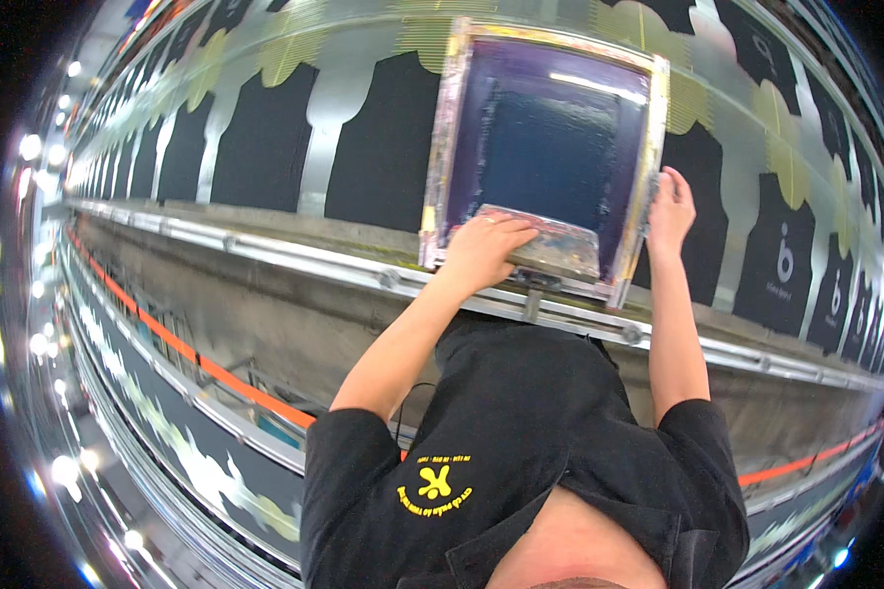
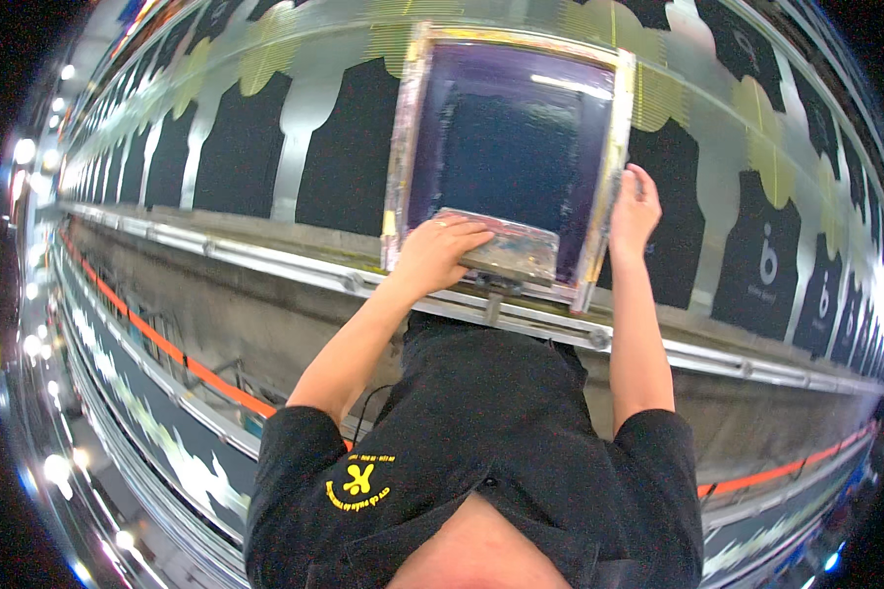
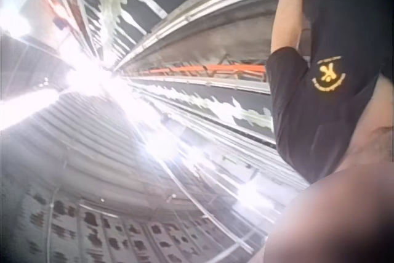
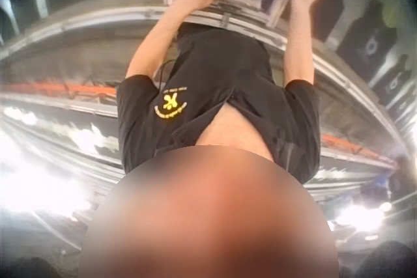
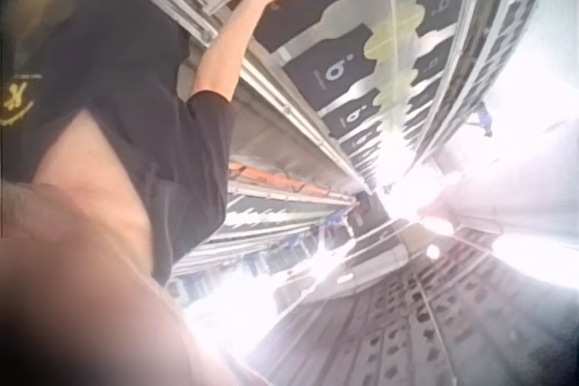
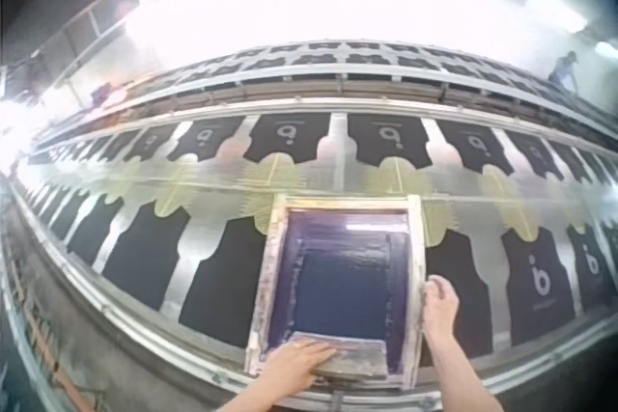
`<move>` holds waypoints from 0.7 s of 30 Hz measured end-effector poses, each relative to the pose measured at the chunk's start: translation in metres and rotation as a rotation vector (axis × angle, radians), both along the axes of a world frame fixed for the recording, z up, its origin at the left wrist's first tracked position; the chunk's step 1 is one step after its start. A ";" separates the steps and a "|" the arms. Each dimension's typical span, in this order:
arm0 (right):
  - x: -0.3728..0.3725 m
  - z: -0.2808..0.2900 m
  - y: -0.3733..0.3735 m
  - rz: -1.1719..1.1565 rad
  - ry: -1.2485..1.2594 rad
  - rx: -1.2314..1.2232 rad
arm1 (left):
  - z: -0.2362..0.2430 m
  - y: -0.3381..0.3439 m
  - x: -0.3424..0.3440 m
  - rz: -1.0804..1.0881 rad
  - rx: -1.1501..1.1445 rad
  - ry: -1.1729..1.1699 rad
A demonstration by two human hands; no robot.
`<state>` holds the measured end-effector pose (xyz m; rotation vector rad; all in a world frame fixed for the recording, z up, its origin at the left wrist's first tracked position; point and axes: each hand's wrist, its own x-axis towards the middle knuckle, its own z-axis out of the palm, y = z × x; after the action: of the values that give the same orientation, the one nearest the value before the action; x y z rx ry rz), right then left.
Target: The person uses a squeegee to spread dark ink evenly across a screen printing frame. They repeatedly pull the squeegee across the screen to ensure uniform coverage, then briefly lift the frame to inspect the ink distribution before continuing the process.
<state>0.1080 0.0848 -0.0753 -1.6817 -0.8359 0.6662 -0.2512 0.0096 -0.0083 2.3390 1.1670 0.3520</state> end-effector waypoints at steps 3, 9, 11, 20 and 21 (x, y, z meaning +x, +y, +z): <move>-0.103 -0.012 0.006 0.001 0.041 -0.009 | 0.017 0.012 -0.094 0.039 -0.062 0.078; -0.243 0.000 0.026 0.005 0.072 -0.130 | 0.022 0.032 -0.217 -0.024 -0.069 0.206; -0.250 -0.001 0.030 -0.008 -0.056 -0.254 | 0.039 0.065 -0.219 -0.067 -0.226 0.244; -0.269 -0.002 0.034 -0.013 -0.154 -0.337 | 0.035 0.267 -0.206 -0.073 -0.046 0.253; -0.270 -0.004 0.027 -0.016 -0.144 -0.341 | 0.034 0.282 -0.202 -0.078 -0.045 0.302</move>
<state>-0.1615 0.1123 -0.0795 -2.0614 -0.8426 0.7123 -0.4532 0.2919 0.0262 2.4482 1.1986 -0.0574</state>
